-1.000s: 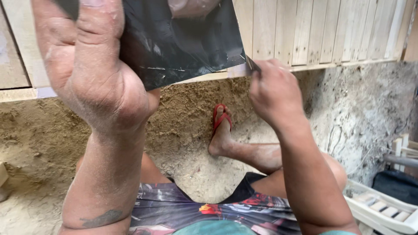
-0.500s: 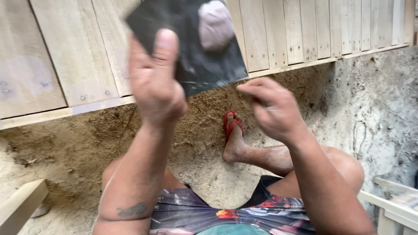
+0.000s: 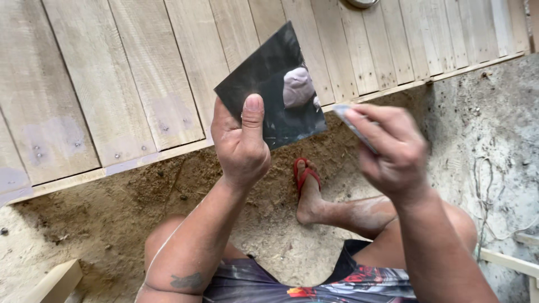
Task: The person scoops a pink putty-like substance from a metal plate onto a small scraper and applies it into gaps between wooden planks. They smooth the filler along the seams and edges of the wooden furniture piece.
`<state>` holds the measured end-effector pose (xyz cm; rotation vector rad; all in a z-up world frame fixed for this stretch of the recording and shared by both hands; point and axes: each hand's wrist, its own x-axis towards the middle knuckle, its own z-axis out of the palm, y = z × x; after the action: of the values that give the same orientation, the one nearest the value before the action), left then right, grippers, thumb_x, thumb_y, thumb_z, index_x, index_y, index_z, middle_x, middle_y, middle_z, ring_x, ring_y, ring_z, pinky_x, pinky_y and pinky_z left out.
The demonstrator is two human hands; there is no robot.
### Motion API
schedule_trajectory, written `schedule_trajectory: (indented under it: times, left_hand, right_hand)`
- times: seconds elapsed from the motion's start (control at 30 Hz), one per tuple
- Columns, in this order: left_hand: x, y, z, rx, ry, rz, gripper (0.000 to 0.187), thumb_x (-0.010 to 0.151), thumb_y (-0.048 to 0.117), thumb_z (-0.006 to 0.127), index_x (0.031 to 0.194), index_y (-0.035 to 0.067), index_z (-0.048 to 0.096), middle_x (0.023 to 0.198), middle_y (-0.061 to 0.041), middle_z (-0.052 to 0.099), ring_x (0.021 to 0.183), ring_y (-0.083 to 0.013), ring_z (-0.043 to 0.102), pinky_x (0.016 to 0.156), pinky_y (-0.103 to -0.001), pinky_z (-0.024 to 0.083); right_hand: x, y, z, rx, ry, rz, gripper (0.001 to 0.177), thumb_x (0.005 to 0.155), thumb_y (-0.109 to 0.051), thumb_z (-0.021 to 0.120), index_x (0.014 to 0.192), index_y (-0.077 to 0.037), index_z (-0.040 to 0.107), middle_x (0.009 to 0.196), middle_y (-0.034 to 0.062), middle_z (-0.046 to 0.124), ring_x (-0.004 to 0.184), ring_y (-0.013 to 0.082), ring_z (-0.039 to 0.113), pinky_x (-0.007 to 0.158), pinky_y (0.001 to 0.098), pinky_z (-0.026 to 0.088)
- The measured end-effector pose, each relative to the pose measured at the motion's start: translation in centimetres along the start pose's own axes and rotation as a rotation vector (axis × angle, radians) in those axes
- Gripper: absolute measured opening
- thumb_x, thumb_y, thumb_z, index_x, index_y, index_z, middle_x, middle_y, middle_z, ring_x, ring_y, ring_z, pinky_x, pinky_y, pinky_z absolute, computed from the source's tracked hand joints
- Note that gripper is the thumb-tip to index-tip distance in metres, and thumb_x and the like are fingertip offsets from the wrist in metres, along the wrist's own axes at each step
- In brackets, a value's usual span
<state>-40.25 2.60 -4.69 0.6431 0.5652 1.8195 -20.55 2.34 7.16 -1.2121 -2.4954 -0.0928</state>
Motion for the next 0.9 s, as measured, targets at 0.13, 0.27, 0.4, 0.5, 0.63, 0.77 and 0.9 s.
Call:
schedule_trajectory:
  times: [0.13, 0.27, 0.4, 0.5, 0.63, 0.77, 0.9]
  left_hand:
    - [-0.3, 0.4, 0.3, 0.127, -0.141, -0.020, 0.028, 0.118, 0.021, 0.050, 0.139, 0.002, 0.053, 0.117, -0.009, 0.068, 0.107, -0.0143, 0.067, 0.093, -0.026, 0.058]
    - [-0.2, 0.3, 0.9, 0.158, -0.152, 0.024, 0.024, 0.121, 0.020, 0.051, 0.134, 0.000, 0.054, 0.118, -0.010, 0.067, 0.109, -0.0154, 0.066, 0.095, -0.026, 0.057]
    - [0.9, -0.1, -0.2, 0.193, -0.027, 0.130, 0.022, 0.120, 0.018, 0.053, 0.134, 0.001, 0.054, 0.117, -0.009, 0.067, 0.108, -0.0163, 0.068, 0.095, -0.027, 0.061]
    - [2.0, 0.4, -1.9, 0.158, 0.072, 0.238, 0.023, 0.119, 0.015, 0.055, 0.137, 0.002, 0.052, 0.117, -0.009, 0.066, 0.101, -0.0164, 0.064, 0.092, -0.027, 0.056]
    - [2.6, 0.6, -2.5, 0.216, 0.073, 0.332, 0.024, 0.125, 0.015, 0.053, 0.145, 0.003, 0.049, 0.124, -0.010, 0.064, 0.114, -0.0169, 0.062, 0.106, -0.027, 0.052]
    - [2.0, 0.4, -1.8, 0.084, 0.022, 0.223, 0.023, 0.121, 0.020, 0.051, 0.138, 0.004, 0.050, 0.118, -0.007, 0.066, 0.108, -0.0134, 0.067, 0.100, -0.027, 0.057]
    - [1.9, 0.2, -1.7, 0.153, 0.039, 0.211, 0.023, 0.122, 0.023, 0.052, 0.136, 0.004, 0.052, 0.113, -0.005, 0.067, 0.099, -0.0096, 0.063, 0.093, -0.026, 0.054]
  right_hand:
    - [1.3, 0.3, -2.8, -0.270, 0.047, -0.274, 0.022, 0.087, -0.010, 0.083, 0.108, -0.006, 0.078, 0.111, 0.0059, 0.075, 0.101, 0.0266, 0.068, 0.087, 0.0410, 0.046]
    - [2.2, -0.4, -2.8, -0.248, -0.189, -0.325, 0.028, 0.090, -0.016, 0.081, 0.117, -0.012, 0.078, 0.118, 0.0016, 0.075, 0.107, 0.0203, 0.070, 0.095, 0.0407, 0.046]
    - [1.6, 0.1, -0.3, -0.101, -0.392, -0.146, 0.033, 0.088, -0.008, 0.069, 0.120, -0.011, 0.078, 0.118, 0.0076, 0.075, 0.106, 0.0235, 0.070, 0.092, 0.0405, 0.054]
    - [1.0, 1.4, 1.7, 0.137, -0.431, 0.172, 0.033, 0.092, -0.005, 0.058, 0.121, -0.007, 0.074, 0.118, 0.0122, 0.073, 0.107, 0.0275, 0.071, 0.094, 0.0411, 0.057]
    - [1.7, 3.2, 5.4, 0.009, -0.585, 0.482, 0.024, 0.098, -0.012, 0.056, 0.111, -0.004, 0.074, 0.107, 0.0179, 0.071, 0.099, 0.0339, 0.070, 0.092, 0.0450, 0.054]
    - [2.2, 3.5, 7.5, 0.022, -0.528, 0.398, 0.027, 0.096, -0.010, 0.053, 0.113, -0.003, 0.073, 0.110, 0.0185, 0.070, 0.102, 0.0353, 0.068, 0.094, 0.0463, 0.051]
    - [1.8, 2.1, 8.9, -0.083, -0.601, 0.409, 0.025, 0.096, -0.007, 0.053, 0.110, -0.003, 0.074, 0.108, 0.0168, 0.067, 0.106, 0.0320, 0.065, 0.097, 0.0435, 0.052]
